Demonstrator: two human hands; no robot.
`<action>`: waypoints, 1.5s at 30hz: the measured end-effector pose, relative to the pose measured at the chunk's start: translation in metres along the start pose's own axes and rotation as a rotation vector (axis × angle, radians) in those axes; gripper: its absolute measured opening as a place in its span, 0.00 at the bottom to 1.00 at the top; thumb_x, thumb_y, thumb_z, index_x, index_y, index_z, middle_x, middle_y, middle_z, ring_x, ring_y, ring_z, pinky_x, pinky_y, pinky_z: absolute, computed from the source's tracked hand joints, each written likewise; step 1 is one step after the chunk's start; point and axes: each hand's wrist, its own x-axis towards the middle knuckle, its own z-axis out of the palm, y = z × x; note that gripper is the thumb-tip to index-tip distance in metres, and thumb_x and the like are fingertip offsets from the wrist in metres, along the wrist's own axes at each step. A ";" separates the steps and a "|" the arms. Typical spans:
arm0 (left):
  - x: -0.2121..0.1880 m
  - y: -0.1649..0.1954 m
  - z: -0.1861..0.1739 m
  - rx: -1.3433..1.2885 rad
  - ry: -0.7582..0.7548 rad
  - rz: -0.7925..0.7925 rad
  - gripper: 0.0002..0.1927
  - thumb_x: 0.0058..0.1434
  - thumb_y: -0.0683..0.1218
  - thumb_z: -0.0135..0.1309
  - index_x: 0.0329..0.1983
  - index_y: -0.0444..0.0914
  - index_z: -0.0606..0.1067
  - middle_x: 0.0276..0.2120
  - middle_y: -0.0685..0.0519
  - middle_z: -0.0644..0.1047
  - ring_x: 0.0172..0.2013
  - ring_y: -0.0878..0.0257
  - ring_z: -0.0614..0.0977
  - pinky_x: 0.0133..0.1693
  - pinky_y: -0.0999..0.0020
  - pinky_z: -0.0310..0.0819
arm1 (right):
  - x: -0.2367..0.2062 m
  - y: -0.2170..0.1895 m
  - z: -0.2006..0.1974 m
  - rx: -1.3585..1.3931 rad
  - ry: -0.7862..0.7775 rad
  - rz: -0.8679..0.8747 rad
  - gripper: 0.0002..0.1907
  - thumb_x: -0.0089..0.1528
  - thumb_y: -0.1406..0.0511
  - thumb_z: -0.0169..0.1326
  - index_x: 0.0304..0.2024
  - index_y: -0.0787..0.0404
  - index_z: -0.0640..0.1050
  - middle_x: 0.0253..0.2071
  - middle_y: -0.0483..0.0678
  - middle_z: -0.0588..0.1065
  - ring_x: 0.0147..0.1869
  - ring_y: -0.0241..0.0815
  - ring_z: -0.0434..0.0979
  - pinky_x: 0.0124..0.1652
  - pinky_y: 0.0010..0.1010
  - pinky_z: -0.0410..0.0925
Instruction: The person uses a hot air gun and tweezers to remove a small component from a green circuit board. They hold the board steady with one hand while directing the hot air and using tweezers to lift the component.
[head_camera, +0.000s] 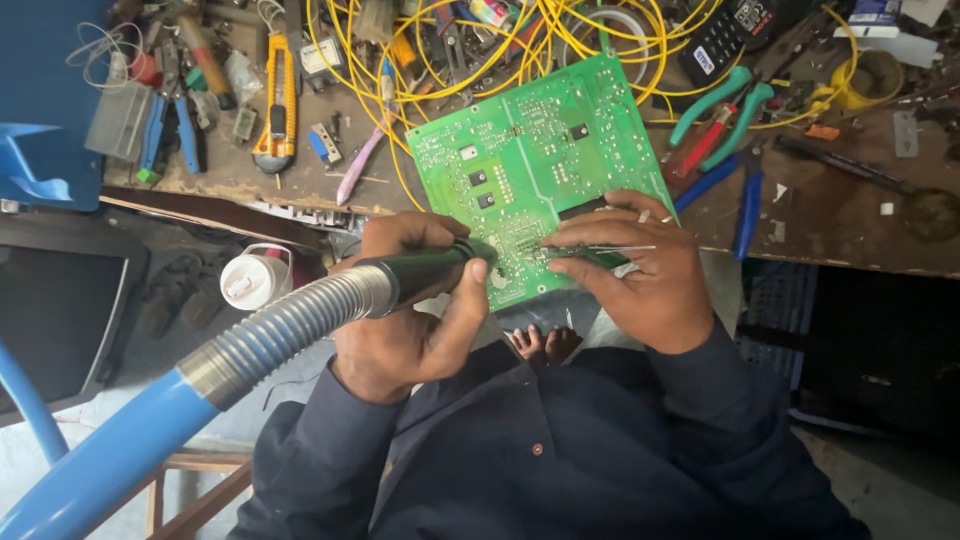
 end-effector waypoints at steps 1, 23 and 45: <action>0.000 0.000 0.000 0.001 0.001 0.007 0.17 0.66 0.39 0.62 0.51 0.32 0.67 0.38 0.48 0.81 0.34 0.63 0.86 0.39 0.69 0.81 | 0.000 0.000 0.000 0.002 0.000 0.002 0.11 0.58 0.66 0.68 0.44 0.56 0.84 0.43 0.42 0.83 0.52 0.40 0.84 0.64 0.40 0.65; -0.005 -0.001 -0.002 -0.010 -0.001 -0.011 0.18 0.67 0.39 0.62 0.53 0.32 0.66 0.40 0.47 0.81 0.33 0.64 0.87 0.38 0.72 0.81 | -0.001 -0.002 0.003 -0.001 -0.001 0.002 0.11 0.59 0.65 0.69 0.44 0.57 0.84 0.44 0.43 0.83 0.53 0.40 0.84 0.64 0.41 0.65; -0.005 0.000 -0.005 0.010 -0.007 0.035 0.18 0.67 0.38 0.62 0.53 0.31 0.66 0.39 0.47 0.80 0.34 0.62 0.86 0.38 0.72 0.80 | -0.003 -0.004 0.002 0.006 -0.014 0.020 0.11 0.60 0.65 0.68 0.45 0.56 0.83 0.44 0.43 0.83 0.54 0.39 0.84 0.66 0.41 0.64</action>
